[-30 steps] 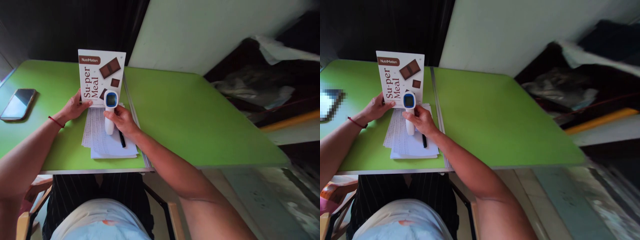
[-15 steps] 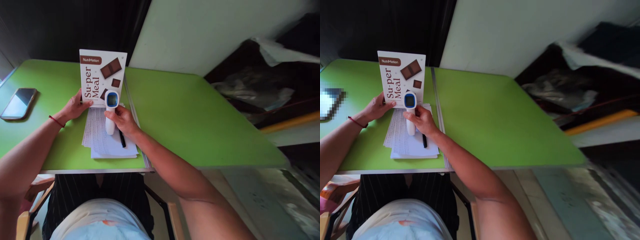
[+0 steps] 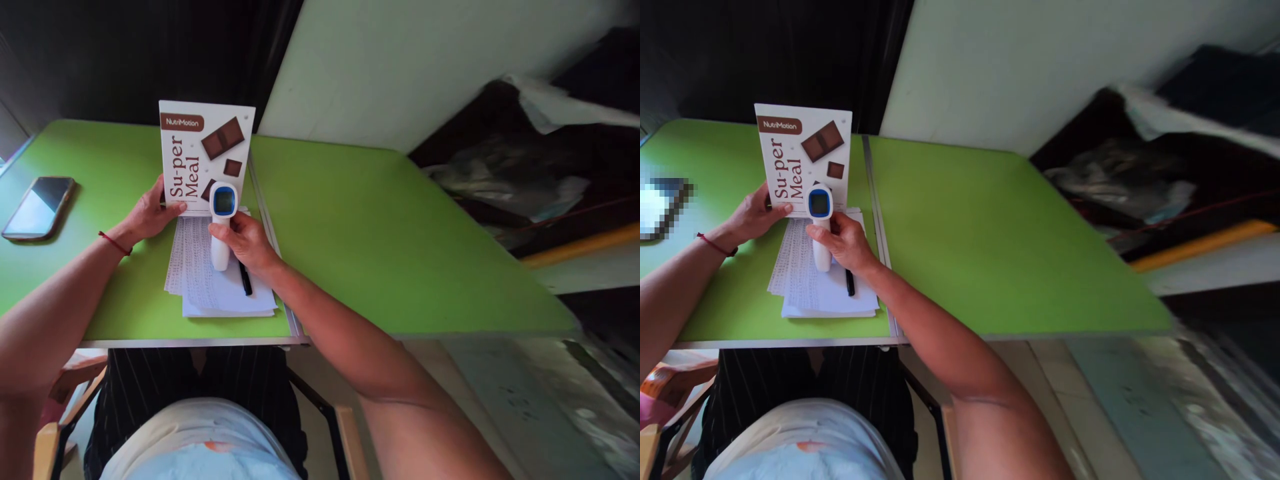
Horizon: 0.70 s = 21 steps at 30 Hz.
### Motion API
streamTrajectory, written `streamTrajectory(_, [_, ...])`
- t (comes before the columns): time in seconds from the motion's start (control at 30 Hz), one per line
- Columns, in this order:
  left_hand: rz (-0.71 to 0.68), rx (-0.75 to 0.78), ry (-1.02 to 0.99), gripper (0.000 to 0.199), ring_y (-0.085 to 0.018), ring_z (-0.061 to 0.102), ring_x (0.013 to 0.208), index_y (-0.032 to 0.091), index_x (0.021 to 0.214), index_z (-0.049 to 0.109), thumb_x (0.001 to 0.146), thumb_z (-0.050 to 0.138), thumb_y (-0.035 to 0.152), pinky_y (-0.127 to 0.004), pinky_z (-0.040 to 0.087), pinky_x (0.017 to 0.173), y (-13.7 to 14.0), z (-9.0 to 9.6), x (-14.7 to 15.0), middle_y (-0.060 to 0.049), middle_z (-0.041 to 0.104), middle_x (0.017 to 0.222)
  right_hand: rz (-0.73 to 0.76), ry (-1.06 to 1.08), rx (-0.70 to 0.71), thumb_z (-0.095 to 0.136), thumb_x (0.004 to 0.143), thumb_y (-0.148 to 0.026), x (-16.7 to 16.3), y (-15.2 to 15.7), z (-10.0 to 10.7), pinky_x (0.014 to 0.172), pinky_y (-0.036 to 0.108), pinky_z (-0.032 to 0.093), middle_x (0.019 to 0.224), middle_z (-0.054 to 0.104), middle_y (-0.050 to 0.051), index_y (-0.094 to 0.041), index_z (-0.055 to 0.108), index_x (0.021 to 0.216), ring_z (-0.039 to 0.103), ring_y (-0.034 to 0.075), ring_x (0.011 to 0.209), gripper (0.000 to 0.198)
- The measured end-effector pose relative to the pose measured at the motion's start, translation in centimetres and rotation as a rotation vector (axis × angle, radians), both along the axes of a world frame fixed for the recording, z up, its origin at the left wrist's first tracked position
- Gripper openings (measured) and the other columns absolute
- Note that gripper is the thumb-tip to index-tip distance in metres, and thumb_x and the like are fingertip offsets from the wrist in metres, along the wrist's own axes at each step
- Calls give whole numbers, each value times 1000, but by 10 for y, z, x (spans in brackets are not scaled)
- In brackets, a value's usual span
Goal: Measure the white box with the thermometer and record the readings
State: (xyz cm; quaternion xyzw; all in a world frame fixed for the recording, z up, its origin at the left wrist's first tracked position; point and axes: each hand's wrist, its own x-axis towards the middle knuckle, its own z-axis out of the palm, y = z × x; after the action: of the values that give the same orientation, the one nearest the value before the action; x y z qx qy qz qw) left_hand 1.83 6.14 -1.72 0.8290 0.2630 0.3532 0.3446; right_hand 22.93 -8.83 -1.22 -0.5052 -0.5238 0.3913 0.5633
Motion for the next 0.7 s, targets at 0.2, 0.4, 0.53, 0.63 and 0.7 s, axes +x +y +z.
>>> streamTrajectory(0.2, [13,6,-27,83,-34,78,114,24,138,62,86,76,87,-46,68,97,-2,-1,1,-12,80,130,-4,-33,19,82,73,-72,1,0,-1,66,34,48,73,55,-3,-26,59,78,53,17,74,51])
streamTrajectory(0.4, [74,17,-92,99,-35,77,121,30,164,46,84,88,70,-51,69,97,9,-13,0,-13,75,141,-140,-302,174,86,79,-54,41,-6,19,71,37,52,82,67,1,-25,71,86,59,20,78,34])
streamTrajectory(0.53, [98,40,-89,103,-36,73,130,33,168,42,82,92,61,-53,66,104,17,-22,-1,-13,70,147,-387,-553,185,94,74,-49,99,-1,17,75,42,53,94,73,7,-23,78,95,64,26,84,37])
streamTrajectory(0.63, [128,77,-81,98,-37,69,136,33,166,43,83,90,56,-56,63,112,17,-22,-2,-13,64,157,-394,-700,22,95,75,-48,128,4,6,71,40,50,88,71,6,-23,77,90,62,24,77,34])
streamTrajectory(0.7, [143,97,-64,96,-38,66,140,33,165,43,83,89,50,-58,60,116,17,-21,-3,-12,61,162,-345,-786,-114,94,76,-48,133,6,0,69,38,46,85,69,5,-23,77,88,60,22,73,32])
